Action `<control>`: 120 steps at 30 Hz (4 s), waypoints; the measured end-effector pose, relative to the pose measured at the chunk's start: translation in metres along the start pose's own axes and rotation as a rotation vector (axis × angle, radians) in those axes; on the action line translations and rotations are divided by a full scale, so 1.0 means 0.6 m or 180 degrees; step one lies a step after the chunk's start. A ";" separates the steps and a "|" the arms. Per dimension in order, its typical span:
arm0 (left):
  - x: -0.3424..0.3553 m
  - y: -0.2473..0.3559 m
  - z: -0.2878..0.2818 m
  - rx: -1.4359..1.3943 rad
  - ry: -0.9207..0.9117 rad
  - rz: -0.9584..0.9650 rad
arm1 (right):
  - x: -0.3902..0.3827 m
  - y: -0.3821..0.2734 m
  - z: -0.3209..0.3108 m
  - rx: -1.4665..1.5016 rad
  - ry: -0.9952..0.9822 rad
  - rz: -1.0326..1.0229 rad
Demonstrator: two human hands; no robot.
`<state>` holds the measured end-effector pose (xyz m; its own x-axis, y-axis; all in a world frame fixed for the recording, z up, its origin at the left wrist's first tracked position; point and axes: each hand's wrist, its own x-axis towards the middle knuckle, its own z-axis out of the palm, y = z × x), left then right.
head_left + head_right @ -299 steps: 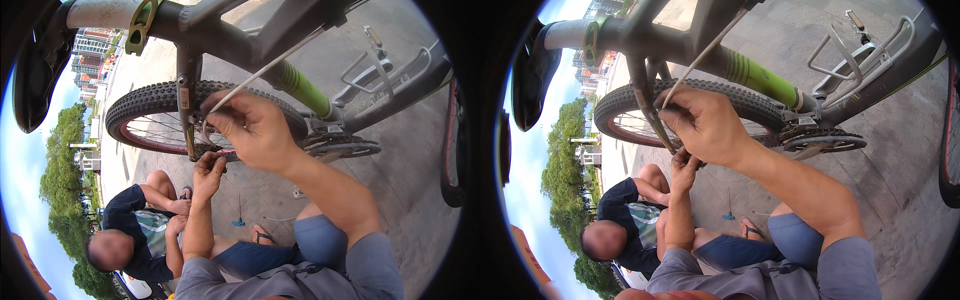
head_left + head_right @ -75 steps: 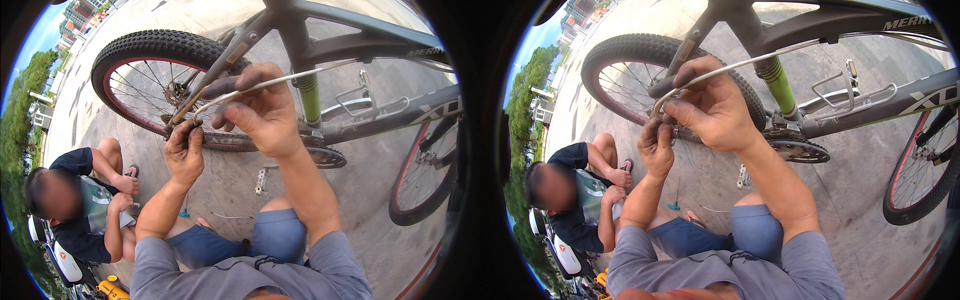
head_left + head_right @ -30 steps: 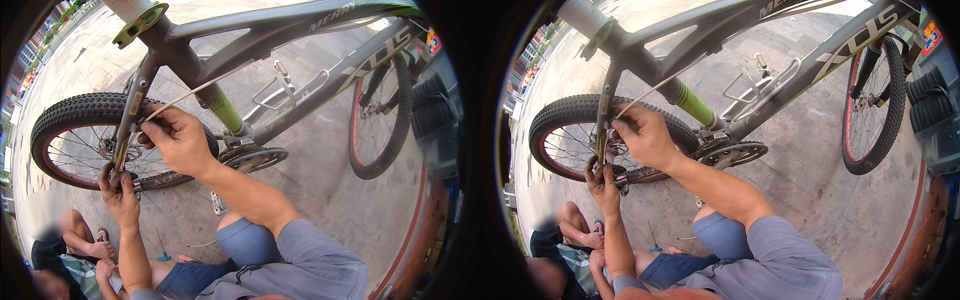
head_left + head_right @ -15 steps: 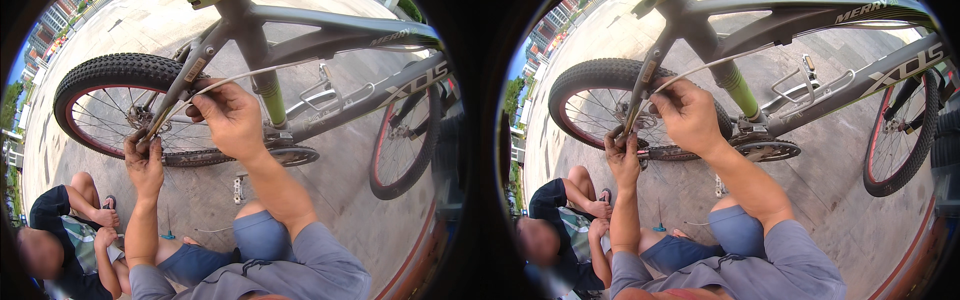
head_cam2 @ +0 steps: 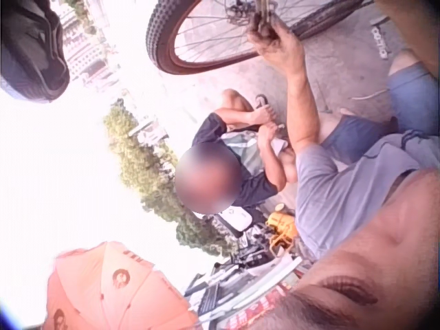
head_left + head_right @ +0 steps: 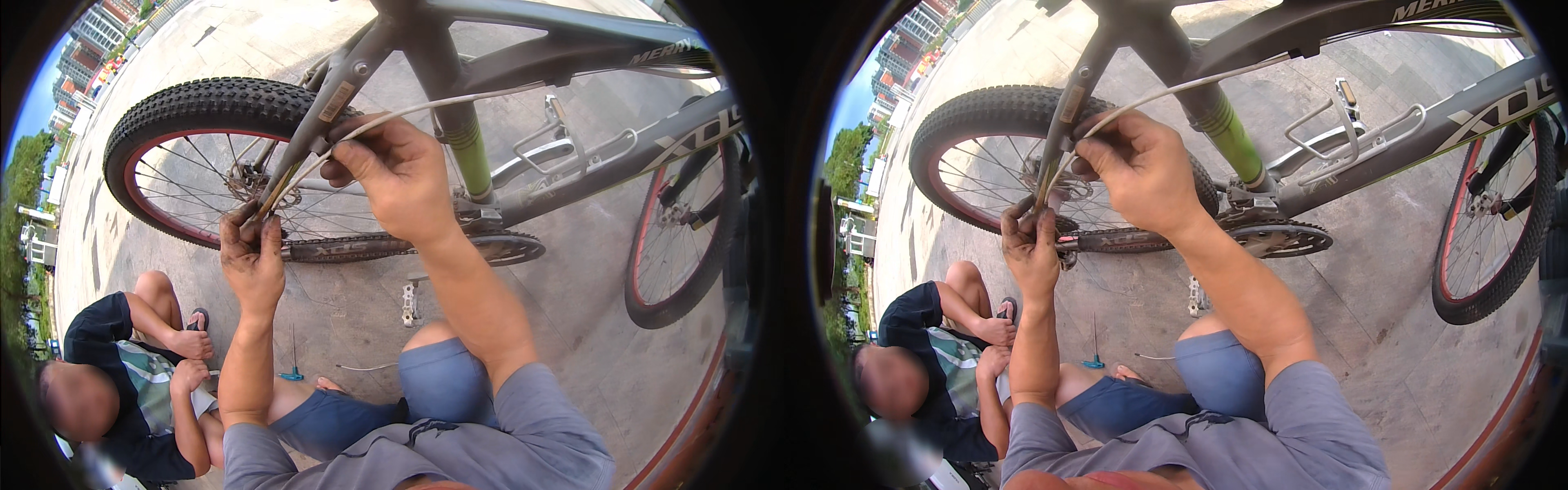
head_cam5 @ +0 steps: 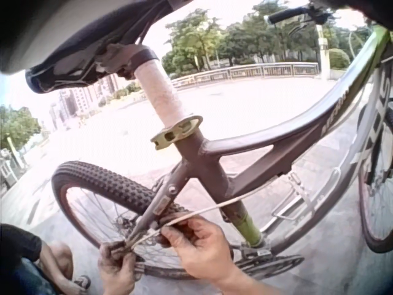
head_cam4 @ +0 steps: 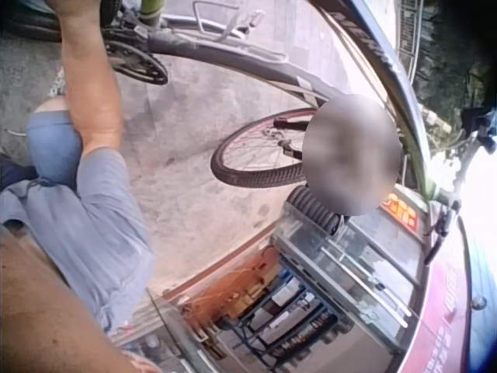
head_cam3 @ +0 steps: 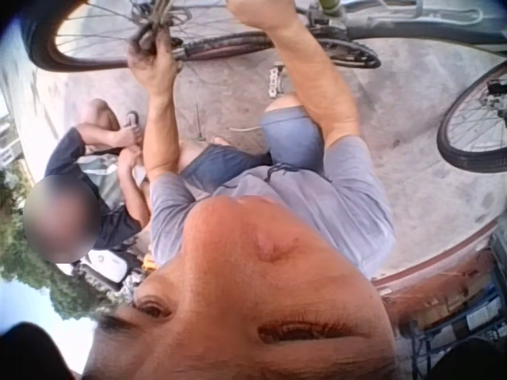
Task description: The person routes and secures a brake cable along the frame of a mountain bike, threading it through guides and clamps near the rear wheel and chainstay. They use an Allen key to tighten the cable anchor and adjust tension, then test the cable by hand.
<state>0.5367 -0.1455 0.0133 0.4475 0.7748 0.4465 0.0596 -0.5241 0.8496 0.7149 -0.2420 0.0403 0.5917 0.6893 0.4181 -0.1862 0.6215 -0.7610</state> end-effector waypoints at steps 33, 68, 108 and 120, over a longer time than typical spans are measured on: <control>-0.106 0.010 0.031 0.0746 -0.0198 0.0685 | -0.033 -0.001 -0.022 -0.0702 -0.1943 -0.0119; -0.003 0.044 0.079 -0.0356 0.0879 0.0267 | 0.000 -0.048 0.019 -0.1166 0.0356 -0.1468; -0.002 -0.016 0.073 -0.1409 0.0253 0.0701 | 0.008 -0.081 0.033 -0.1721 0.0685 -0.0203; 0.008 -0.010 0.061 -0.1268 0.0222 0.0761 | -0.128 -0.068 0.019 -0.2538 0.1120 -0.0987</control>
<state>0.5709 -0.1515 0.0001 0.3452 0.6779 0.6491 -0.3911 -0.5248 0.7561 0.6683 -0.3160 0.0446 0.7534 0.3008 0.5847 0.5380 0.2291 -0.8112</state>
